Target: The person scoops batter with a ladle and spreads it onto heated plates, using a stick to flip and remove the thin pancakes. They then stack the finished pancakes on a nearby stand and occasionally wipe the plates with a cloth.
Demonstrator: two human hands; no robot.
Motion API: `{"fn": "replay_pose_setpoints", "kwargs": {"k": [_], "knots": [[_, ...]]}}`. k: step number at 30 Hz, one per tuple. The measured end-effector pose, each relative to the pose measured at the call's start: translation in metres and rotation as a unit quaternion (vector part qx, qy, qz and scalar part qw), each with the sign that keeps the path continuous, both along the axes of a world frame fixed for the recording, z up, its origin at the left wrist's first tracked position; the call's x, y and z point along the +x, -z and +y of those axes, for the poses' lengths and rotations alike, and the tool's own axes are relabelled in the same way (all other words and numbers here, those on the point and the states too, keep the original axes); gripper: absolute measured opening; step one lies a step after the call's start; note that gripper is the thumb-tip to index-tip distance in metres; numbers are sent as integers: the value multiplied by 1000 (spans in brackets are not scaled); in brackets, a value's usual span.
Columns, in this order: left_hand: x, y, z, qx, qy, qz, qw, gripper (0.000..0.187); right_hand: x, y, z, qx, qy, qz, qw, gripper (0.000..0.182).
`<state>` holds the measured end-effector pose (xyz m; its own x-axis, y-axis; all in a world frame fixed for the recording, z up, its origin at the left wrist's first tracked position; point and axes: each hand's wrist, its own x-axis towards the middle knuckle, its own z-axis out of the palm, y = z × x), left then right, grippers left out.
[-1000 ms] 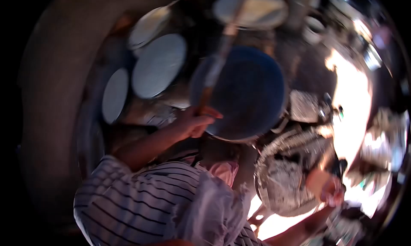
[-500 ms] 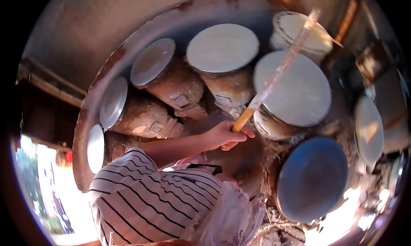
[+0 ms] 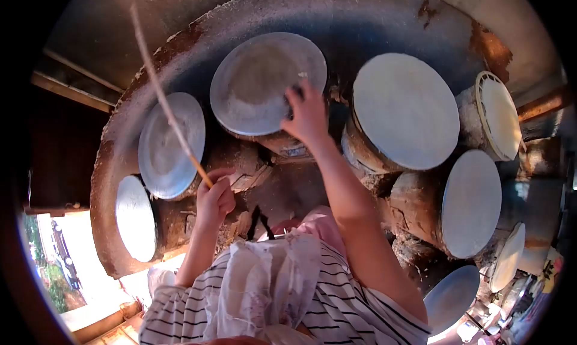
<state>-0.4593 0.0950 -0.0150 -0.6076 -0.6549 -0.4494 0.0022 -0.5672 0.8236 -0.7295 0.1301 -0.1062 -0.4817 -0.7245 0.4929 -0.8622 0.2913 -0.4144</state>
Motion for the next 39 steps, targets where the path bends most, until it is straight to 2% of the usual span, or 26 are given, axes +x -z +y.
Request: {"fn": "replay_pose_setpoints", "kwargs": {"k": [1,4,6,7,9,11,13,16,17,18,19,20,21,22,24,26,27,28,29,30,31,32,34,36,38,39], "knots": [[2,6,-12,7,-20,17,1000,20,-3,12,-17,42,-39,15,998,45],[2,21,-38,-4,-95,16,995,20,-34,32,-51,72,-36,8,997,25],[-1,30,-50,11,-137,27,990,21,-96,18,-89,168,72,52,982,16],[-7,33,-55,10,-156,39,987,21,-139,12,-111,174,93,-28,980,15],[-19,34,-67,14,-161,65,985,21,-148,9,-120,130,49,-6,990,12],[-21,30,-70,25,-162,87,983,21,-83,28,-92,72,-56,73,993,15],[-36,36,-80,32,-153,65,986,21,-6,13,-59,-32,-141,36,989,12],[-49,31,-102,22,-149,51,987,21,-41,14,-86,51,-135,-39,989,16],[-51,29,-105,16,-160,52,986,20,-75,3,-109,66,-83,-51,993,21],[-48,29,-106,18,-182,51,982,20,-111,-15,-137,161,-19,-80,984,20],[-42,29,-106,19,-205,49,977,20,-146,5,-168,97,35,22,994,18],[-37,29,-105,20,-232,47,971,20,-174,17,-201,45,9,54,998,18],[-32,30,-103,21,-250,47,967,20,-178,12,-237,89,25,-1,996,17],[-26,32,-98,22,-269,45,962,19,-179,23,-274,125,15,-3,992,17],[-20,31,-89,35,-317,31,947,18,-139,27,-340,160,-49,22,986,18],[-18,27,-85,25,-360,20,932,17,-69,23,-363,203,-188,-22,961,17],[-16,25,-81,26,-377,15,926,17,-31,29,-355,204,-278,-9,939,16],[-14,26,-79,13,-390,6,921,17,1,29,-329,165,-395,42,903,14],[-10,23,-78,13,-392,24,920,17,24,17,-286,219,-480,15,849,12],[-6,21,-79,11,-392,45,919,17,33,23,-240,166,-571,-18,804,10],[-4,20,-80,9,-392,66,918,18,38,30,-190,179,-577,85,793,12],[-3,19,-81,-2,-412,34,910,18,33,45,-155,182,-622,70,758,15],[4,21,-84,-10,-413,36,910,22,25,43,-145,134,-638,42,757,15],[1,19,-92,-13,-414,58,908,20,23,12,-192,26,-574,18,818,10],[0,22,-95,-14,-398,95,912,21,-8,19,-274,143,-455,53,877,15],[-3,22,-95,-17,-392,104,914,21,-33,19,-308,226,-295,43,927,21]]}}
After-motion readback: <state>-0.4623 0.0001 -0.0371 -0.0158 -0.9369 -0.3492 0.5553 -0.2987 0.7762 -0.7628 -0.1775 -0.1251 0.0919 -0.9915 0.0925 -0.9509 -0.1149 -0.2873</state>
